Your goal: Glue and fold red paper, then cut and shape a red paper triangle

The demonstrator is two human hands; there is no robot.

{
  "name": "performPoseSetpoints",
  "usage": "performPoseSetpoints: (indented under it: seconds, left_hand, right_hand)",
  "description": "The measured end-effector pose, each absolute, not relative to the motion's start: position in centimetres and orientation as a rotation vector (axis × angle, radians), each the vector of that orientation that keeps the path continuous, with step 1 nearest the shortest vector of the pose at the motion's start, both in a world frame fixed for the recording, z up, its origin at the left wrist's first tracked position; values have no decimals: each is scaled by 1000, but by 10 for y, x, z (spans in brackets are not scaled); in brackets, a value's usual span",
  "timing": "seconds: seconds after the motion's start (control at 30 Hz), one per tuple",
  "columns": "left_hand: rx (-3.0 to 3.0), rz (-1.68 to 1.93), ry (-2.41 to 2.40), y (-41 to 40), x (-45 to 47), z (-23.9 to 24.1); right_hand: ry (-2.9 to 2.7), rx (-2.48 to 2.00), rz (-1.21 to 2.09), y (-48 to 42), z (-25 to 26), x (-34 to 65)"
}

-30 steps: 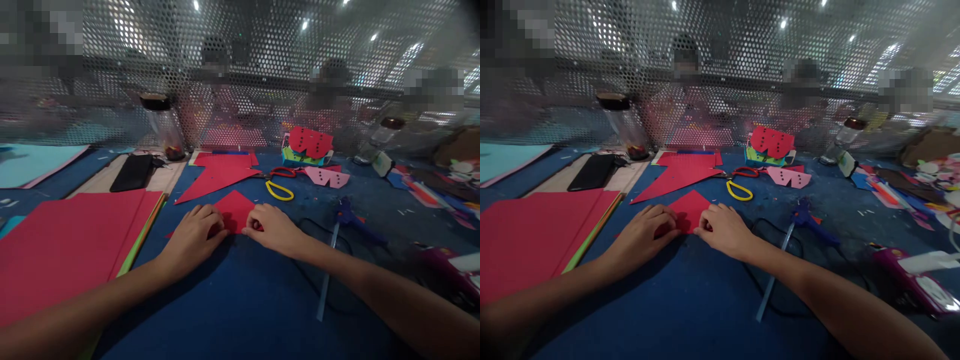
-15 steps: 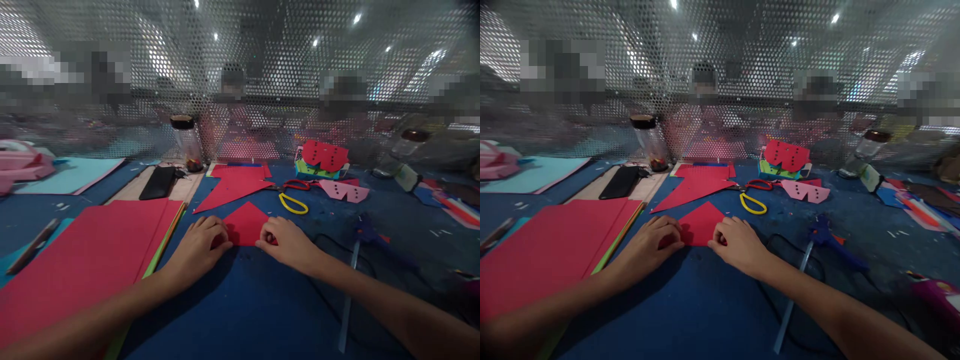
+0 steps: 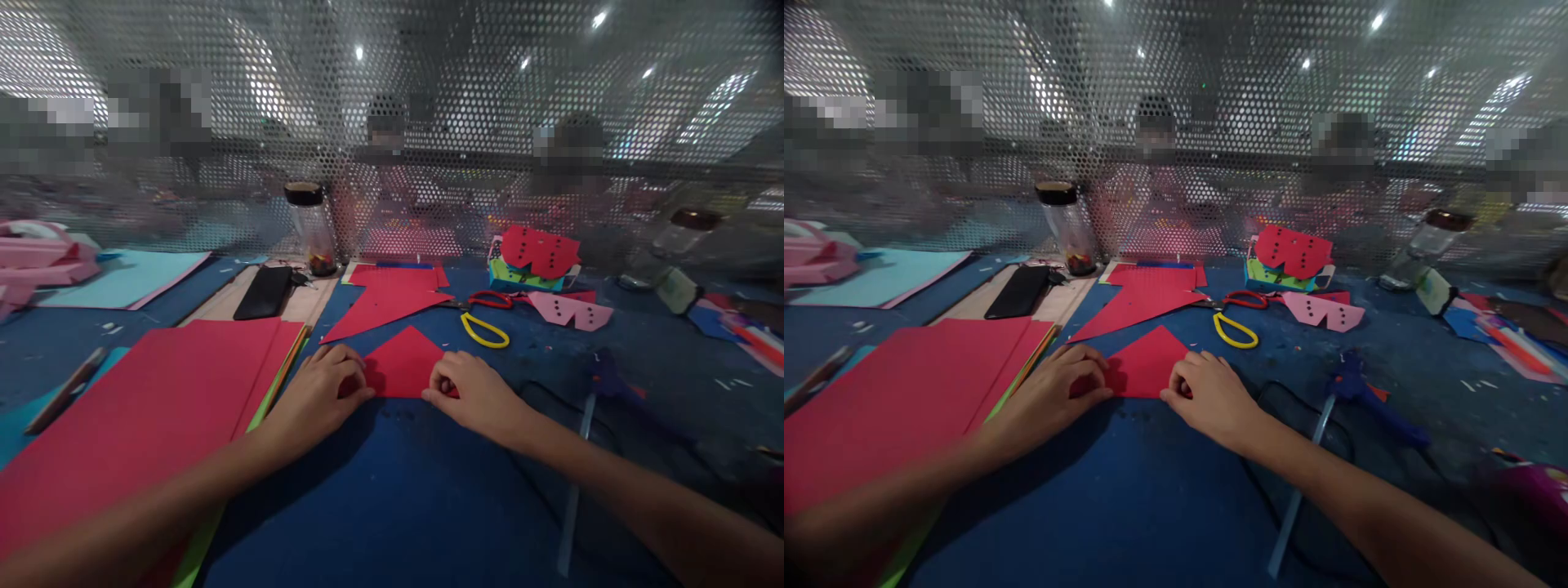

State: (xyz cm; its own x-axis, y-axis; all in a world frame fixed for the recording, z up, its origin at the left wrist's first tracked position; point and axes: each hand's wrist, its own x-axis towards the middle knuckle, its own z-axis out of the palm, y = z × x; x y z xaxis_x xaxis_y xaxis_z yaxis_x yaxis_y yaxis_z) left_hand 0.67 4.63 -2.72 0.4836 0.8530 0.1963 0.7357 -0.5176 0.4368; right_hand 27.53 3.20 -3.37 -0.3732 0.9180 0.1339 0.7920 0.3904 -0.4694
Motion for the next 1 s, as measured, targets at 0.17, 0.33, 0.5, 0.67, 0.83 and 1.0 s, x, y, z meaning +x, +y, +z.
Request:
performPoseSetpoints:
  seconds: [0.17,0.33,0.5,0.67,0.83,1.0]
  left_hand:
    - [2445,564,1346,49,2,-28]
    - [2460,541,1344,51,-1,-27]
    - [2445,506,1371,57,-8,-27]
    - [2461,458,1329,63,-16,-25]
    - [2424,395,1347,65,-18,-20]
    - [2428,373,1322,65,-20,-14]
  right_hand:
    - [-2288,-1479,471,33,-35,276]
    - [-2279,-1486,479,32,-34,276]
    - [-2278,-1482,496,33,-35,277]
    - [-2293,-1467,483,34,-35,277]
    - [-2319,-1487,480,33,-32,277]
    - [-2314,-1494,471,33,-31,277]
